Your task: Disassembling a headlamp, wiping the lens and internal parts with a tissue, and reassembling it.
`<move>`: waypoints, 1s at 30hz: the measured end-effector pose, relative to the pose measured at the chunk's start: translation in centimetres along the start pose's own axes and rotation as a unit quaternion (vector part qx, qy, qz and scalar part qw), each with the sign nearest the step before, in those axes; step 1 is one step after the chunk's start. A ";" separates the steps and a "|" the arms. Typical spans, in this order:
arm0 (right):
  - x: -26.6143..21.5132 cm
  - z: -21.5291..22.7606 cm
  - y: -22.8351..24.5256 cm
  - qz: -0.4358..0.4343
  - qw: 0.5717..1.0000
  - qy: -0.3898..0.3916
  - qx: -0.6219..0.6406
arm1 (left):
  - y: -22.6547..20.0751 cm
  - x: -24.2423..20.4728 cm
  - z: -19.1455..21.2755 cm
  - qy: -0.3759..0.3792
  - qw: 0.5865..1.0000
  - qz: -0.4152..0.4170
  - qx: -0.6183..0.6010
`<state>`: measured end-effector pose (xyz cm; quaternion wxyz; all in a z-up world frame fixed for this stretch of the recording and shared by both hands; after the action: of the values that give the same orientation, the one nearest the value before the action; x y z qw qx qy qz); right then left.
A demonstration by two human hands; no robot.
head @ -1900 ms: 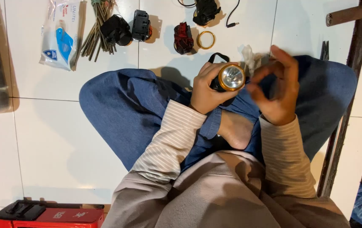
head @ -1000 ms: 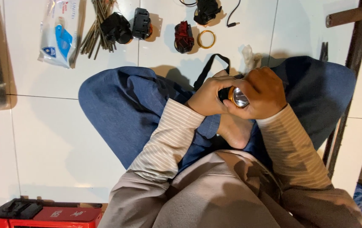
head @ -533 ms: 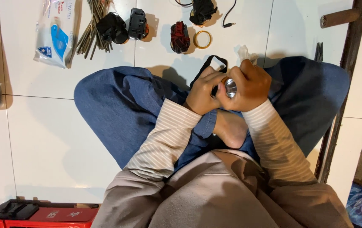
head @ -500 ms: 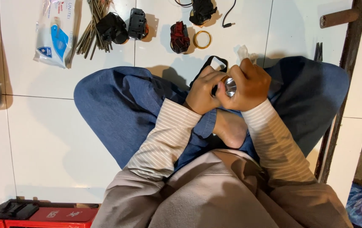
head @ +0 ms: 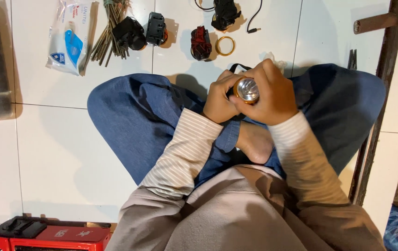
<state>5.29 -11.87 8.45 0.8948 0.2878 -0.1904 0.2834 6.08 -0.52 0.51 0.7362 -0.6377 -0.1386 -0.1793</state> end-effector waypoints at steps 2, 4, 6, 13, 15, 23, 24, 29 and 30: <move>-0.1 1.0 -0.3 0.011 0.998 0.035 0.054 | 1.3 0.0 -0.4 0.041 0.997 0.003 -0.058; -0.2 1.6 -0.4 0.023 0.992 0.069 0.107 | 1.1 0.1 -0.9 0.081 0.990 0.005 -0.117; 0.0 1.8 -0.6 0.032 0.985 0.087 0.146 | -0.5 0.3 -1.1 0.109 0.989 0.004 -0.101; -2.0 0.3 -2.2 0.037 0.989 0.042 0.140 | 0.5 -0.8 -1.5 0.105 0.990 0.035 -0.084; -1.8 0.4 -2.1 0.022 0.993 0.016 0.112 | 0.0 -0.5 -1.0 0.073 0.996 0.013 -0.049; -2.5 0.3 -2.2 -0.014 0.988 -0.025 0.150 | 0.1 -1.0 -1.1 0.044 0.997 -0.025 0.061; -2.4 0.4 -2.0 -0.016 0.989 -0.027 0.142 | 0.1 -1.1 -1.1 0.038 0.997 -0.029 0.066; -0.5 1.9 0.5 -0.091 0.967 -0.028 0.238 | 0.5 -0.8 -1.2 0.045 0.993 0.024 -0.103; -0.2 2.3 1.1 -0.102 0.955 -0.031 0.276 | 1.2 -1.3 -1.5 0.051 0.985 0.046 -0.160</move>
<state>4.05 -12.63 10.52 0.7981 0.5503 -0.1024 0.2231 5.46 -1.71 -1.34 0.6379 -0.7432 -0.0409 -0.1977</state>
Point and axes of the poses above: each hand's wrist, its own x-axis towards the middle knuckle, its own z-axis out of the back of the hand, y = z × x, the point moved 7 cm from there along x, towards the middle knuckle, and after that the axes turned 10 degrees about x, right-handed, at the moved point
